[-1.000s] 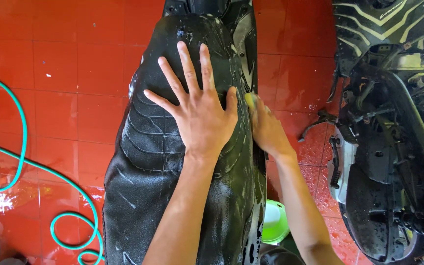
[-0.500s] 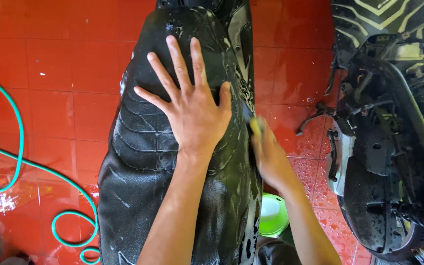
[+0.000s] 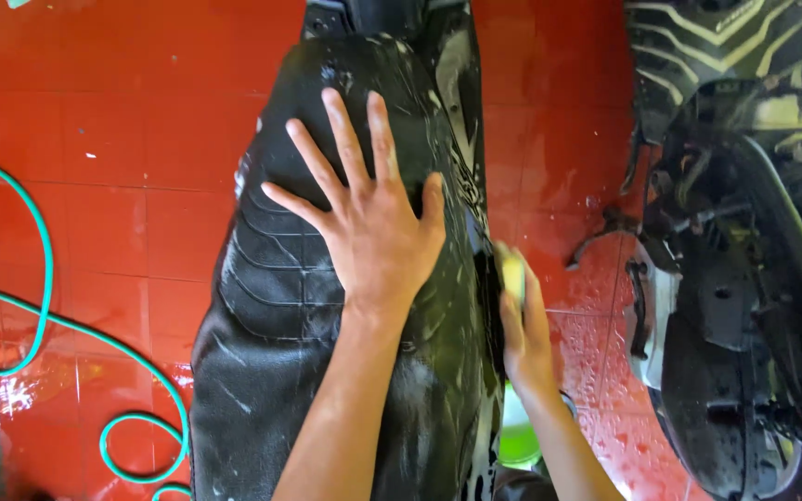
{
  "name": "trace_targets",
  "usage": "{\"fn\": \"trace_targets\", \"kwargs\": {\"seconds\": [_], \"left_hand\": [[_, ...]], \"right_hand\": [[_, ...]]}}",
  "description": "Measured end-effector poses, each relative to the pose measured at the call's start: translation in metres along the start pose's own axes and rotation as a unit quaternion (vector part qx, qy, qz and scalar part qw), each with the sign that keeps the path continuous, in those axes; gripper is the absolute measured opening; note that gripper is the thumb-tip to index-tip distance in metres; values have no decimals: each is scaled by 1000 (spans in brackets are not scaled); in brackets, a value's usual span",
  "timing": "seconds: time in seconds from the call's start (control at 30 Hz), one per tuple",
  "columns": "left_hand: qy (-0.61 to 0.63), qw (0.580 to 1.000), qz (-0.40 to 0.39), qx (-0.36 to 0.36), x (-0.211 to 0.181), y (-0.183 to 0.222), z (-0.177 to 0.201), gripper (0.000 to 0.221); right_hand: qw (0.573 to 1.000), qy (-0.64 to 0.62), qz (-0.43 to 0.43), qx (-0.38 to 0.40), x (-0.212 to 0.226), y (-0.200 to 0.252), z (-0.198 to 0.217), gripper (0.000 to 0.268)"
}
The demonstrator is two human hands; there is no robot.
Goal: The person scrubs the black seat of a motorcycle with a sponge and soapy water. They work on the top surface and the sides of the seat, using both hands to apply pressure and move the sponge across the textured material.
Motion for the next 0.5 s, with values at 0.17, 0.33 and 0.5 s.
{"fn": "trace_targets", "kwargs": {"seconds": [0.17, 0.33, 0.5], "left_hand": [[2, 1000, -2, 18, 0, 3, -3, 96], [8, 1000, -6, 0, 0, 3, -3, 94], [19, 1000, -7, 2, -1, 3, -3, 93]], "right_hand": [[999, -20, -7, 27, 10, -8, -11, 67], [987, -20, 95, 127, 27, -87, -29, 65], [987, -23, 98, 123, 36, -100, -30, 71]]}}
Point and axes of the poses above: each hand's wrist, its own y-axis away from the middle knuckle, its own z-axis out of the back of the hand, x = y × z, the point moved 3 cm from there along -y, towards the middle knuckle, and after that the axes turned 2 degrees about x, right-handed, at the moved point
